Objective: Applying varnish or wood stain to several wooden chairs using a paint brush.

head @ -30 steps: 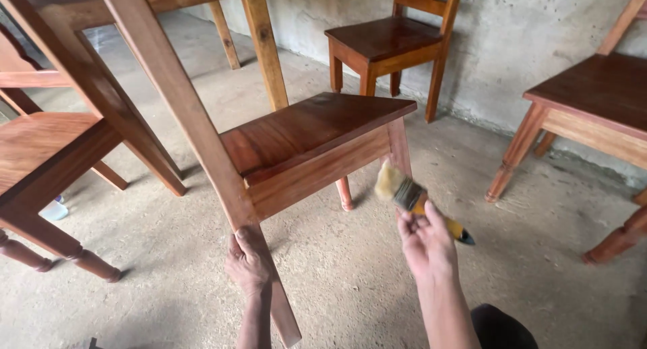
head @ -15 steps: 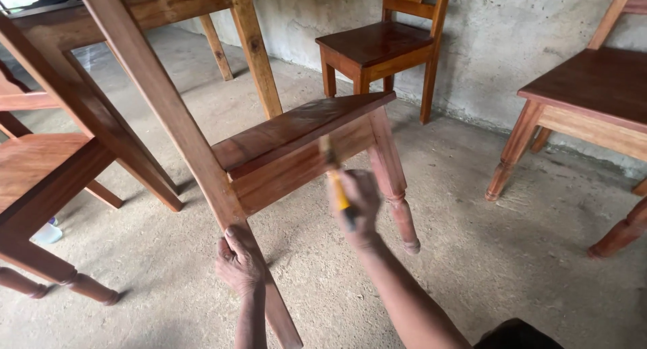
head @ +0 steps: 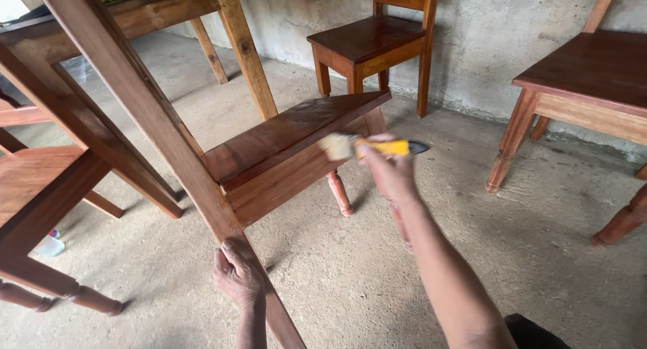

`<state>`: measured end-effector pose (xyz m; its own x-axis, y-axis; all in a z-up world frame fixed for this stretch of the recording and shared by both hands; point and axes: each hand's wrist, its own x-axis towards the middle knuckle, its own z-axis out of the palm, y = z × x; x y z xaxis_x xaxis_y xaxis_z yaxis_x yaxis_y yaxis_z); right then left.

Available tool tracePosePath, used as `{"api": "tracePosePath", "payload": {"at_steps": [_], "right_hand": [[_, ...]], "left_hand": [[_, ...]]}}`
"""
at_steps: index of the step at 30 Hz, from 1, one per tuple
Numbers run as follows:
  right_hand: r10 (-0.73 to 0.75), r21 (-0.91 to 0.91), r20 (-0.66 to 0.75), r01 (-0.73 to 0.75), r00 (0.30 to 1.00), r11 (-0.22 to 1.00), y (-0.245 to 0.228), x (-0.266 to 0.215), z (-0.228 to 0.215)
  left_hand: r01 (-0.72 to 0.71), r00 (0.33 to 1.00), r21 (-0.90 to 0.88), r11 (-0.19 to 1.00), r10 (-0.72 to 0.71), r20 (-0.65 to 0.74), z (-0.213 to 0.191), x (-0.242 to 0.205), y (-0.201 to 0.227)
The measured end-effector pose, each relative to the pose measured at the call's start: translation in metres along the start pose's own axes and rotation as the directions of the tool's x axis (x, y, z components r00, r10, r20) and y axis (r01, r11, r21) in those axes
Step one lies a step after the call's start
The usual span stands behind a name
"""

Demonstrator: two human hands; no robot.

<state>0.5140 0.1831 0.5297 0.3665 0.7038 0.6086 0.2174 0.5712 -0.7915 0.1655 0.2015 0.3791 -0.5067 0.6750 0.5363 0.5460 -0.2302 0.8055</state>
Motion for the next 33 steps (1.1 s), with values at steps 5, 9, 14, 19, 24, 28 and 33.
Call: {"api": "tracePosePath", "payload": {"at_steps": [5, 9, 14, 19, 24, 28, 33], "right_hand": [[-0.472, -0.478, -0.357, 0.277, 0.806, 0.834, 0.026, 0.026, -0.046], [-0.522, -0.439, -0.279, 0.376, 0.806, 0.816, -0.001, -0.005, 0.014], [-0.587, -0.502, 0.075, 0.539, 0.806, 0.677, -0.024, -0.056, 0.073], [-0.298, -0.126, 0.117, 0.312, 0.947, 0.942, -0.018, -0.019, 0.029], [0.154, 0.214, -0.171, -0.116, 0.973, 0.97, -0.005, 0.043, -0.043], [0.035, 0.152, -0.403, 0.029, 0.915, 0.988, 0.021, 0.061, -0.07], [-0.502, -0.491, -0.315, 0.314, 0.806, 0.813, 0.03, 0.044, -0.027]], "left_hand": [[0.057, 0.998, -0.035, 0.998, -0.057, 0.001, -0.004, -0.001, 0.013], [0.09, 0.995, -0.027, 0.996, -0.089, 0.04, 0.0, -0.001, -0.001], [0.015, 1.0, -0.039, 0.999, -0.015, 0.017, -0.009, 0.0, 0.019], [0.022, 1.0, -0.053, 0.998, -0.021, 0.02, -0.015, -0.001, 0.037], [0.08, 0.996, -0.042, 0.996, -0.079, 0.033, -0.015, -0.001, 0.042], [0.04, 0.999, -0.05, 0.998, -0.041, -0.004, -0.014, -0.002, 0.043], [0.05, 0.999, -0.057, 0.997, -0.05, 0.002, -0.018, -0.006, 0.056]]}}
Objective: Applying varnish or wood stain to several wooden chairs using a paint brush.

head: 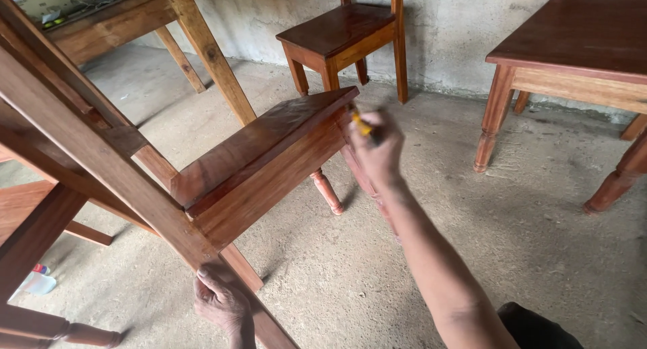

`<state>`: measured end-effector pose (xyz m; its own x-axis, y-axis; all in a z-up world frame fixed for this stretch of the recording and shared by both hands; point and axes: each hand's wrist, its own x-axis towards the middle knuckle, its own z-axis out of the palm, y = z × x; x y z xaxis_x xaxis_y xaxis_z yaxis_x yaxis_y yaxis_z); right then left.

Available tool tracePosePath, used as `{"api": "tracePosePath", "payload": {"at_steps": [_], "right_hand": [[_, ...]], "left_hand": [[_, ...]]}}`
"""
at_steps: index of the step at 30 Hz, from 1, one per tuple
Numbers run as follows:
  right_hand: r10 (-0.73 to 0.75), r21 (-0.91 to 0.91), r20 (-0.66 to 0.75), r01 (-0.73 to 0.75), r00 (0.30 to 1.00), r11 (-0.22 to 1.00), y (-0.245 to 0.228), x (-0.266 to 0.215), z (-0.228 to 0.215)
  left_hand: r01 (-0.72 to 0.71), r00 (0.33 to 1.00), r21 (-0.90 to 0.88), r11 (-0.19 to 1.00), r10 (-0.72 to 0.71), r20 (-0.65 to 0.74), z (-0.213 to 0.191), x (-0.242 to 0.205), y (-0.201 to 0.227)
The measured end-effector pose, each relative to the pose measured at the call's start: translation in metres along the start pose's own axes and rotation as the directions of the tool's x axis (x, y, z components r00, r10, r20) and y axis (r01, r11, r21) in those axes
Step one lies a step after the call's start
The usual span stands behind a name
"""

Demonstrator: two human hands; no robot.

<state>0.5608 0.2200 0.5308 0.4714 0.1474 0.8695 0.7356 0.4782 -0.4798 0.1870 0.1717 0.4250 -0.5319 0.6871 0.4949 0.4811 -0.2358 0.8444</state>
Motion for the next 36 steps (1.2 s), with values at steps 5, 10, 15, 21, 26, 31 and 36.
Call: {"api": "tracePosePath", "payload": {"at_steps": [5, 10, 15, 21, 26, 31, 36], "right_hand": [[-0.308, 0.013, 0.108, 0.308, 0.945, 0.951, -0.059, -0.056, 0.024], [-0.032, 0.45, 0.398, -0.165, 0.917, 0.877, -0.078, -0.067, 0.013], [0.476, 0.44, 0.462, -0.66, 0.748, 0.609, -0.029, -0.023, -0.02], [0.602, 0.473, -0.224, -0.454, 0.767, 0.755, 0.037, -0.032, -0.027], [0.901, 0.723, 0.013, -0.626, 0.435, 0.292, -0.006, -0.018, -0.006], [0.948, 0.711, 0.015, -0.67, 0.318, 0.213, -0.003, -0.076, -0.039], [0.977, 0.6, -0.176, -0.773, 0.123, 0.206, -0.005, -0.137, -0.079]], "left_hand": [[-0.017, 1.0, 0.003, 1.0, 0.017, 0.003, 0.004, 0.003, -0.016], [0.005, 1.0, 0.03, 1.0, -0.006, 0.018, 0.006, 0.006, -0.022], [0.001, 1.0, 0.005, 1.0, -0.001, 0.018, 0.001, 0.004, -0.012], [-0.002, 1.0, 0.082, 0.997, 0.002, 0.003, 0.005, 0.003, -0.026], [-0.018, 1.0, -0.045, 0.999, 0.018, -0.003, -0.004, -0.004, 0.008], [-0.056, 0.998, 0.0, 0.998, 0.056, -0.02, 0.007, 0.006, -0.028], [-0.001, 1.0, 0.035, 0.999, 0.002, -0.027, 0.006, 0.012, -0.018]]}}
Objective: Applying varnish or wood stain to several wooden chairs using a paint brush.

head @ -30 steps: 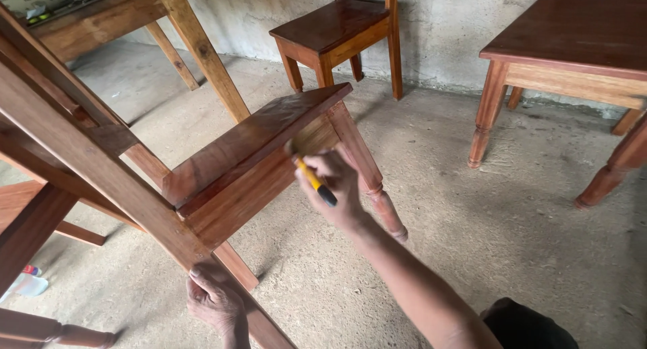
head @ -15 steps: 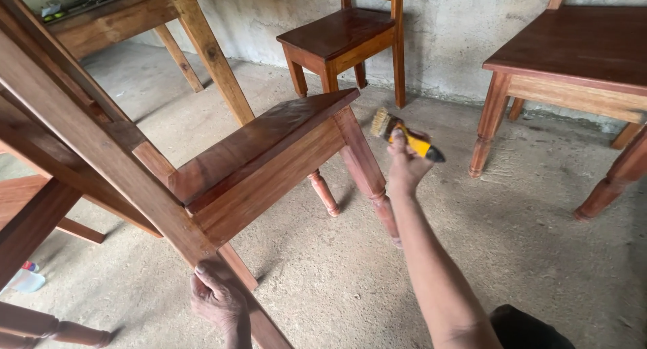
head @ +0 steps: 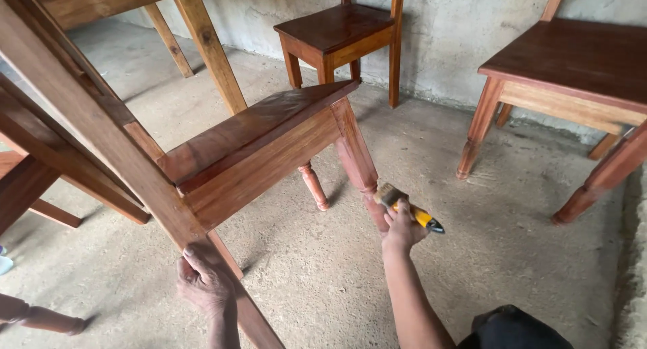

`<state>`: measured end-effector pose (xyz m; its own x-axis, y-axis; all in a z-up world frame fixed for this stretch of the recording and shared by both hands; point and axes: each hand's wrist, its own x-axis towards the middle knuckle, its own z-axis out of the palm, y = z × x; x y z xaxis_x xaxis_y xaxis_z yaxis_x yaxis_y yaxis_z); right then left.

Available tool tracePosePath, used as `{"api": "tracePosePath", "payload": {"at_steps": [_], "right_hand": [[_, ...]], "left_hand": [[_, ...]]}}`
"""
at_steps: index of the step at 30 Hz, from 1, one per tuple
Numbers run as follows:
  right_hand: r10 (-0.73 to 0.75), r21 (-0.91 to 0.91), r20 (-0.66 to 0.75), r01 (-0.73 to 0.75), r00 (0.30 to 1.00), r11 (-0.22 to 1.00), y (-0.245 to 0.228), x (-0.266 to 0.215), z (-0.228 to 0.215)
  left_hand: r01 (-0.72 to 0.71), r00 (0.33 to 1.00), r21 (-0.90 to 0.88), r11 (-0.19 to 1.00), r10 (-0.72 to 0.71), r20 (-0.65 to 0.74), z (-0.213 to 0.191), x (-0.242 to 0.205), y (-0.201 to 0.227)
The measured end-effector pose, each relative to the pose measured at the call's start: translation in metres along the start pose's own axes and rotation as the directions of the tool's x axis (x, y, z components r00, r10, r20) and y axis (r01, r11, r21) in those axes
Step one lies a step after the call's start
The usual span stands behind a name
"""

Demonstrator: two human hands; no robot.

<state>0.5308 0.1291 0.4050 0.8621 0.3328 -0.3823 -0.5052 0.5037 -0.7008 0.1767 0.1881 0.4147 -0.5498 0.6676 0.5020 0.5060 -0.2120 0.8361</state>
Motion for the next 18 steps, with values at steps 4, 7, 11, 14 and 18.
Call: {"api": "tracePosePath", "payload": {"at_steps": [4, 7, 11, 14, 18], "right_hand": [[-0.35, -0.158, 0.168, 0.376, 0.921, 0.913, 0.0, -0.018, 0.035], [-0.555, -0.175, 0.329, 0.627, 0.764, 0.76, 0.0, -0.005, 0.096], [-0.31, 0.238, 0.436, 0.224, 0.845, 0.945, -0.021, 0.017, 0.158], [0.047, 0.166, 0.31, -0.103, 0.949, 0.981, -0.081, -0.041, 0.141], [0.048, 0.058, 0.259, -0.065, 0.965, 0.996, -0.035, -0.009, 0.063]], "left_hand": [[-0.012, 1.0, -0.023, 1.0, 0.012, 0.025, 0.003, 0.0, -0.017], [-0.056, 0.998, -0.017, 0.998, 0.056, 0.011, 0.007, -0.003, -0.03], [-0.019, 0.999, -0.016, 1.0, 0.02, 0.03, 0.001, -0.006, -0.018], [0.005, 0.999, -0.007, 1.0, -0.005, 0.046, -0.007, -0.009, 0.0], [0.022, 0.999, -0.008, 1.0, -0.022, 0.037, 0.005, -0.008, -0.027]]}}
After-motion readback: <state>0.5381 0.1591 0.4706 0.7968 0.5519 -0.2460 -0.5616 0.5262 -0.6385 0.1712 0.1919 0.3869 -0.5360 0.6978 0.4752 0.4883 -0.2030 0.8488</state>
